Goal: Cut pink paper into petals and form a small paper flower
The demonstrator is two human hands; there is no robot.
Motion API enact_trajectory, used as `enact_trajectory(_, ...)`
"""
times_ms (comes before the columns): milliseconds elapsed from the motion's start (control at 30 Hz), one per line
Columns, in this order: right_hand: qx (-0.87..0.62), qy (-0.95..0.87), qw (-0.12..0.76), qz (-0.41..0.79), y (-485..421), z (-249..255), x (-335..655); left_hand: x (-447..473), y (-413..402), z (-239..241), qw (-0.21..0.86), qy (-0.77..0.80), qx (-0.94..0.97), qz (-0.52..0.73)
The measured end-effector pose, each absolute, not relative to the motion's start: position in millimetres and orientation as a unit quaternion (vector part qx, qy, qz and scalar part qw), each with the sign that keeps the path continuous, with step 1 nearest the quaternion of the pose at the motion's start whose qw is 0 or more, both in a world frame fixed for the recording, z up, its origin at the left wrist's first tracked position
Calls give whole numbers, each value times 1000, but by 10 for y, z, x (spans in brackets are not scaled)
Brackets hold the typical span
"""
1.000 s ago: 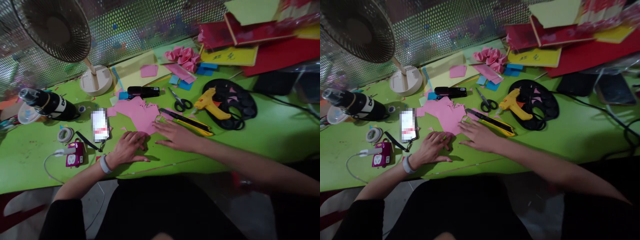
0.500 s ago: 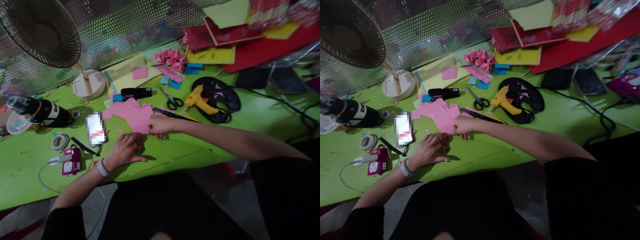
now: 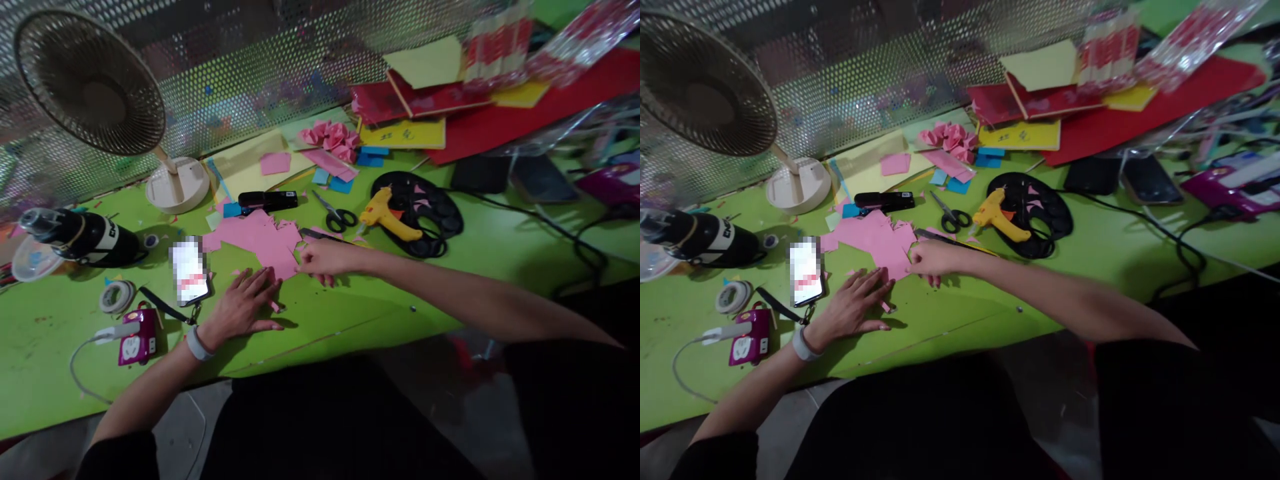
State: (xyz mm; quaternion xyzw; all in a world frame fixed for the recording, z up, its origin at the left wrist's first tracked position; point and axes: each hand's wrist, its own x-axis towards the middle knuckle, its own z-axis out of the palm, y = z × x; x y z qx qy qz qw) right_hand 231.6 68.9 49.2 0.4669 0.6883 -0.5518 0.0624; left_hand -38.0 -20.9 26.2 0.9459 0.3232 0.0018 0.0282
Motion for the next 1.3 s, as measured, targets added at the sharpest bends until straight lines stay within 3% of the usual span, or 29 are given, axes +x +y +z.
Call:
enact_trajectory(267, 456, 697, 79, -549, 671, 403, 2256, -384, -7, 428, 91, 307, 947, 14)
enact_trajectory(400, 458, 686, 85, -559, 655, 422, 2268, -179, -4, 569, 167, 464, 864, 107)
enact_trajectory(567, 470, 673, 92, -565, 636, 402, 2250, 101, 190, 736, 514, 584, 627, 32)
enact_trajectory(700, 477, 660, 100, -571, 644, 369, 2243, 174, 362, 670, 625, 557, 547, 4)
enact_trajectory(933, 459, 666, 96, -581, 684, 351, 2256, 152, 404, 440, 640, 541, 545, -8)
enact_trajectory(1300, 427, 641, 114, -627, 768, 355, 2290, 185, 476, 512, 625, 560, 541, -59)
